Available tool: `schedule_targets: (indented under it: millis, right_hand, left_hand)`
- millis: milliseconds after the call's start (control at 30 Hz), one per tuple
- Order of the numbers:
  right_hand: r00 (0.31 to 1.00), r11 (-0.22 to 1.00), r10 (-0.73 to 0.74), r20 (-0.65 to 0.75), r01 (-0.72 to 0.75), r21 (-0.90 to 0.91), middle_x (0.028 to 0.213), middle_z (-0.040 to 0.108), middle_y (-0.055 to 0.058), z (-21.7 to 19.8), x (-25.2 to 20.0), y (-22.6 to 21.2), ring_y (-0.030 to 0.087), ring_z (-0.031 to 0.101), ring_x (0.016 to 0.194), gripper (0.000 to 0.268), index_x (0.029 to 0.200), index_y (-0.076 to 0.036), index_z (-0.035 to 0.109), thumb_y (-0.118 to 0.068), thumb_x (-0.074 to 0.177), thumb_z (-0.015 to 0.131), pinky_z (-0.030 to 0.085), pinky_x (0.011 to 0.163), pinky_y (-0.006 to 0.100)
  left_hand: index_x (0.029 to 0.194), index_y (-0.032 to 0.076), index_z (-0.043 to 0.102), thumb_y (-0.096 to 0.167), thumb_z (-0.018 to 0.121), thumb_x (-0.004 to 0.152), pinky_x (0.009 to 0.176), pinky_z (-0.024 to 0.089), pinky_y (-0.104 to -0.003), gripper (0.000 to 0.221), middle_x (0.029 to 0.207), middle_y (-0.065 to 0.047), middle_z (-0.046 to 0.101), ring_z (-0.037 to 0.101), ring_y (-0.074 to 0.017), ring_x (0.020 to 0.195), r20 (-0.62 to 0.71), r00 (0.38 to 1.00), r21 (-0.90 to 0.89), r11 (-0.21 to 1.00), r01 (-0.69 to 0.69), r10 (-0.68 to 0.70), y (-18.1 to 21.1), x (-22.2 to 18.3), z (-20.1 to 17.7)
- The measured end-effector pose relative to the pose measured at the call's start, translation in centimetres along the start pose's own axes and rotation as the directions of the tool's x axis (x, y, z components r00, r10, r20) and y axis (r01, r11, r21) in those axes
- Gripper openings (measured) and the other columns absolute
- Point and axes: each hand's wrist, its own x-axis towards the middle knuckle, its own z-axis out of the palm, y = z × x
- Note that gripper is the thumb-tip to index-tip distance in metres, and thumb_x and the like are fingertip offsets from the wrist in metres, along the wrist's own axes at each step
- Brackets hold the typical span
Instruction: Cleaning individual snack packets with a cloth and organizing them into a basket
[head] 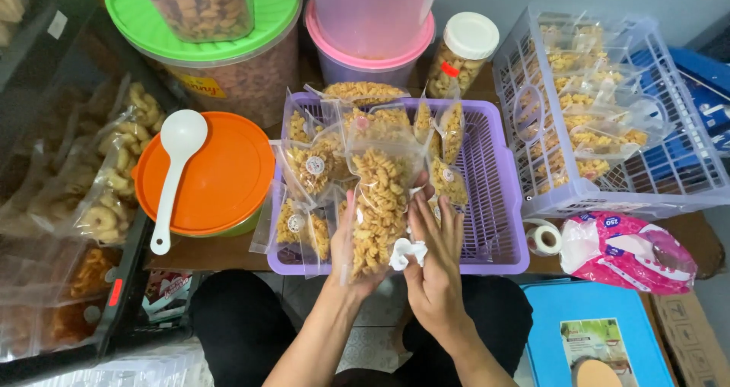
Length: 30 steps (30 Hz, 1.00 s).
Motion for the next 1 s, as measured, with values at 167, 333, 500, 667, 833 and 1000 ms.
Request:
schedule_targets:
  millis: [167,333,500,667,833,1000]
  right_hand:
    - [0.998,0.998,-0.065,0.007,0.066,-0.007,0.172,0.024,0.009,0.3,-0.1,-1.9,0.042,0.014,0.164,0.054,0.164,-0.009,0.026,-0.028,0.114,0.034,0.007,0.132,0.068]
    - [0.985,0.968,-0.161,0.063,0.170,-0.185,0.169,0.031,0.007,-0.3,1.6,-3.5,0.040,0.016,0.162,0.054,0.160,-0.013,0.038,-0.039,0.114,0.023,0.010,0.130,0.069]
    - [0.987,0.941,-0.157,0.045,0.163,-0.296,0.170,0.031,-0.001,-1.9,4.3,-3.1,0.043,0.015,0.163,0.082,0.161,-0.016,0.036,0.002,0.086,0.063,-0.002,0.129,0.076]
    - [0.988,0.958,-0.157,0.004,0.154,-0.242,0.167,0.036,0.003,-3.0,4.9,-2.6,0.044,0.018,0.162,0.056,0.158,-0.014,0.042,-0.012,0.103,0.052,0.000,0.130,0.073]
    - [0.998,0.991,-0.058,-0.019,0.055,-0.124,0.169,0.036,0.003,-2.7,4.7,-1.5,0.038,0.018,0.164,0.048,0.161,-0.015,0.036,-0.023,0.114,0.035,0.001,0.132,0.065]
    - [0.993,0.995,-0.093,-0.074,0.096,0.034,0.167,0.038,0.006,-3.1,7.1,-1.4,0.042,0.015,0.159,0.048,0.156,-0.016,0.049,-0.020,0.108,0.049,-0.004,0.124,0.067]
  left_hand:
    - [0.156,-0.002,0.037,0.054,0.037,0.104,0.124,0.033,-0.044,0.076,0.156,-0.024,0.044,0.044,-0.0364,0.143,-0.028,0.999,-0.032,0.999,0.030,-0.030,-0.2,0.2,0.7]
    - [0.158,-0.002,0.033,0.055,0.038,0.107,0.125,0.032,-0.044,0.077,0.159,-0.022,0.041,0.043,-0.0356,0.145,0.106,0.991,-0.084,0.992,0.089,-0.080,-0.4,0.3,0.0]
    - [0.157,0.001,0.036,0.056,0.041,0.104,0.124,0.033,-0.044,0.077,0.159,-0.020,0.042,0.044,-0.0353,0.144,0.002,0.995,-0.056,0.994,0.099,-0.099,-0.4,0.4,0.1]
    - [0.157,0.005,0.039,0.058,0.044,0.102,0.122,0.034,-0.045,0.076,0.159,-0.018,0.044,0.045,-0.0350,0.144,-0.100,0.989,-0.025,0.994,0.103,-0.105,0.1,0.8,0.0]
    - [0.156,0.008,0.042,0.059,0.047,0.099,0.120,0.035,-0.045,0.076,0.159,-0.016,0.045,0.046,-0.0347,0.143,-0.206,0.973,-0.003,0.995,0.104,-0.102,0.4,0.4,0.3]
    - [0.156,0.011,0.045,0.060,0.050,0.097,0.119,0.036,-0.045,0.077,0.159,-0.014,0.047,0.047,-0.0344,0.142,-0.316,0.942,0.024,0.992,0.127,-0.113,0.4,0.1,0.8]
